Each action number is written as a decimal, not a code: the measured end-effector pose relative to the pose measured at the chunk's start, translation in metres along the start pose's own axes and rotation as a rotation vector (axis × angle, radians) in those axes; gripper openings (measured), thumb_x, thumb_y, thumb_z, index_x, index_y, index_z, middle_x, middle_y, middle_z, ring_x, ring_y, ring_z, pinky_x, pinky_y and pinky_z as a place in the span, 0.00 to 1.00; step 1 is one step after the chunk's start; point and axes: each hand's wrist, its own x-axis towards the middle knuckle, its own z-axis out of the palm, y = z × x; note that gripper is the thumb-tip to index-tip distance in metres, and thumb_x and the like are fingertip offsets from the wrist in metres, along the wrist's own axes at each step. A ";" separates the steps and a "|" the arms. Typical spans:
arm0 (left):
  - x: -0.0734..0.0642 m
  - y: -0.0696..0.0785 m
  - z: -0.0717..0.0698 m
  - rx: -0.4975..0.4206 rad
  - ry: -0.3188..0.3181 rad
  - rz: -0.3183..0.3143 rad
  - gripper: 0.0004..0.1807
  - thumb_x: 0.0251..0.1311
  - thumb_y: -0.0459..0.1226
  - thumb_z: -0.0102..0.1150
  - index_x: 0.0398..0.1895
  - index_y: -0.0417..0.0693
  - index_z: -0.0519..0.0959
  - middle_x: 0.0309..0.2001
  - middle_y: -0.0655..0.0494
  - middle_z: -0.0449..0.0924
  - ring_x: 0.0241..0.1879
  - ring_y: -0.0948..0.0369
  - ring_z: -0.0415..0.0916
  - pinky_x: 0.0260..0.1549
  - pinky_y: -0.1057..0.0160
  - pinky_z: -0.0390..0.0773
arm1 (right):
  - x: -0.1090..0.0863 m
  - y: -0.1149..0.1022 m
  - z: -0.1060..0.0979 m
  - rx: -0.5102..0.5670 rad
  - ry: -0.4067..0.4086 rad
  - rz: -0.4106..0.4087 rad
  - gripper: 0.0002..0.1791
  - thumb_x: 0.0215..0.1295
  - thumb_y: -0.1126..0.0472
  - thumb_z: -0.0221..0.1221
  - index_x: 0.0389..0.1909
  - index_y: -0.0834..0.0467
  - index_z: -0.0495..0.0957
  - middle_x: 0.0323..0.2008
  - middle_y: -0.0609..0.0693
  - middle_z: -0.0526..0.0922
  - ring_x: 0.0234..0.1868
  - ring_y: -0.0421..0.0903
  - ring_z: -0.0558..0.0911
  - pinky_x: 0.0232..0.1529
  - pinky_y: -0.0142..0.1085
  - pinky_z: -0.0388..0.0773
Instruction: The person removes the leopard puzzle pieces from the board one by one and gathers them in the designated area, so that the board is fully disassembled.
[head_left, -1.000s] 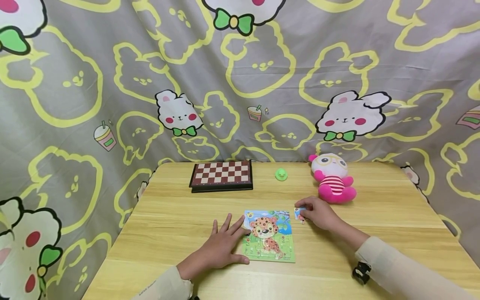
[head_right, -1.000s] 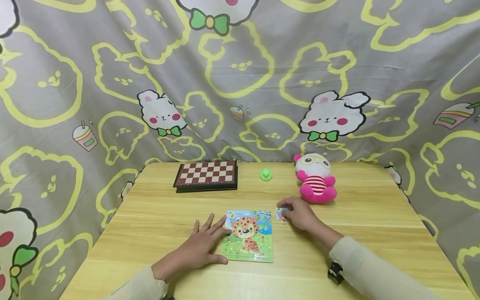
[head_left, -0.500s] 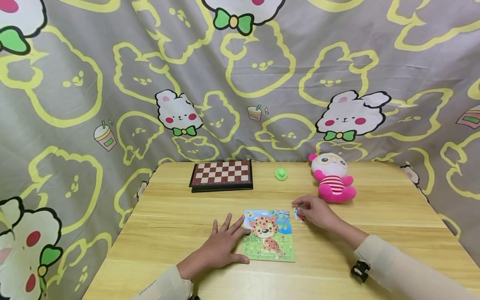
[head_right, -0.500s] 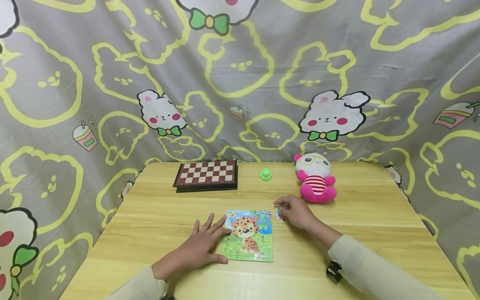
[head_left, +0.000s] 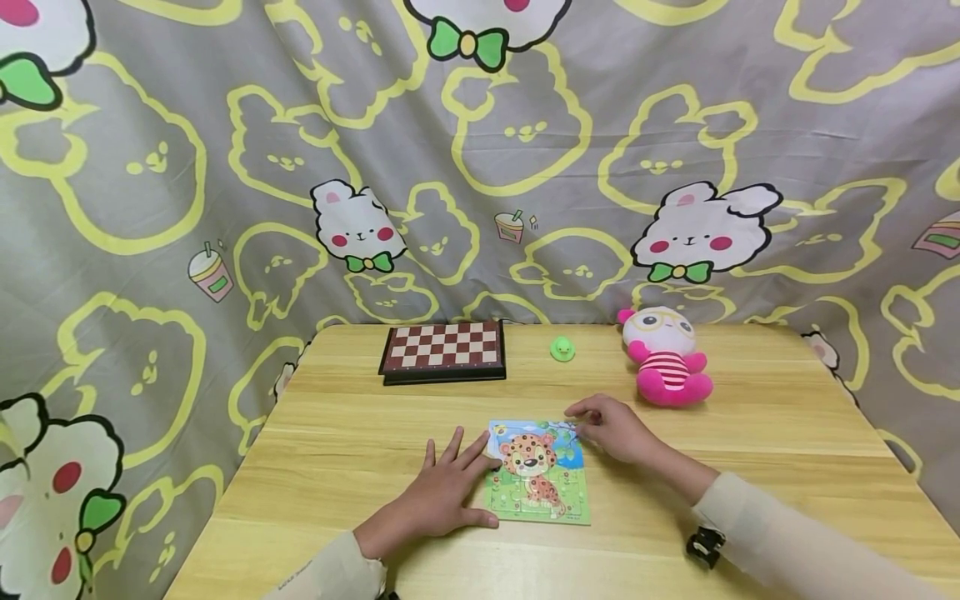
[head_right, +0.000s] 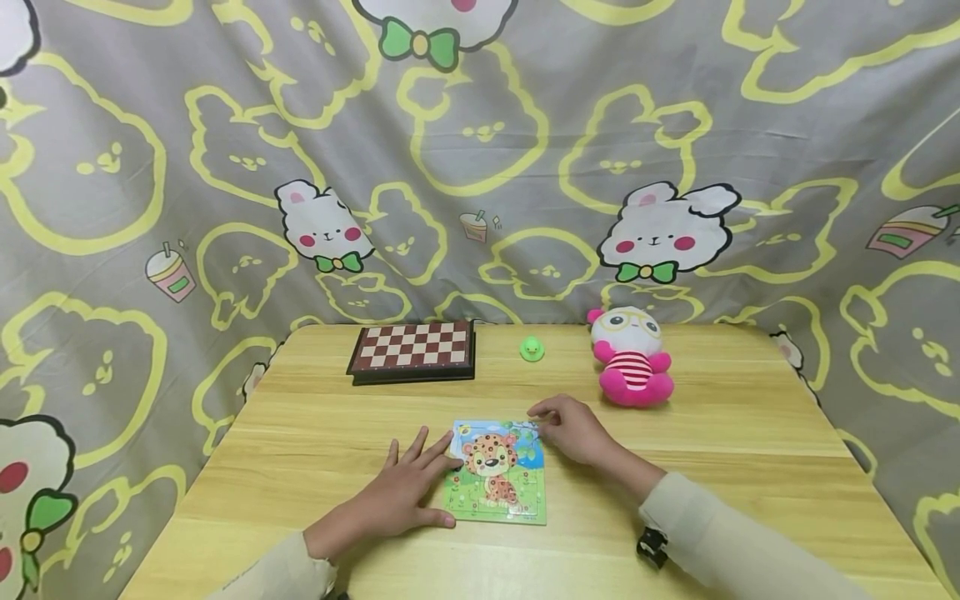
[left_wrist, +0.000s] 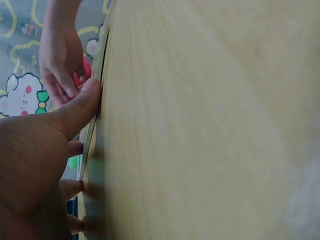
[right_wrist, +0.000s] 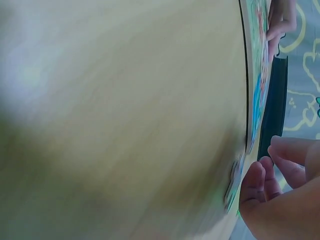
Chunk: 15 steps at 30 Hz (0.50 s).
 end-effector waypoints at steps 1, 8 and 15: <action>0.000 0.000 0.000 0.000 0.000 -0.001 0.45 0.56 0.71 0.58 0.76 0.67 0.66 0.84 0.54 0.42 0.81 0.36 0.36 0.66 0.18 0.43 | 0.000 -0.002 0.001 0.003 -0.005 0.003 0.13 0.66 0.70 0.65 0.51 0.61 0.86 0.44 0.52 0.83 0.42 0.45 0.77 0.44 0.39 0.76; 0.000 0.000 0.000 0.000 -0.001 -0.004 0.45 0.56 0.71 0.58 0.76 0.67 0.66 0.84 0.54 0.43 0.81 0.36 0.36 0.66 0.18 0.43 | 0.002 -0.014 0.011 0.032 -0.037 0.031 0.14 0.67 0.71 0.64 0.52 0.60 0.86 0.45 0.52 0.83 0.43 0.46 0.77 0.44 0.38 0.76; 0.000 0.000 0.000 0.003 -0.001 -0.005 0.45 0.56 0.72 0.57 0.76 0.67 0.65 0.84 0.54 0.43 0.81 0.36 0.36 0.66 0.18 0.43 | 0.004 -0.021 0.020 0.054 -0.064 0.012 0.14 0.67 0.72 0.63 0.52 0.61 0.86 0.45 0.53 0.83 0.41 0.46 0.77 0.44 0.39 0.76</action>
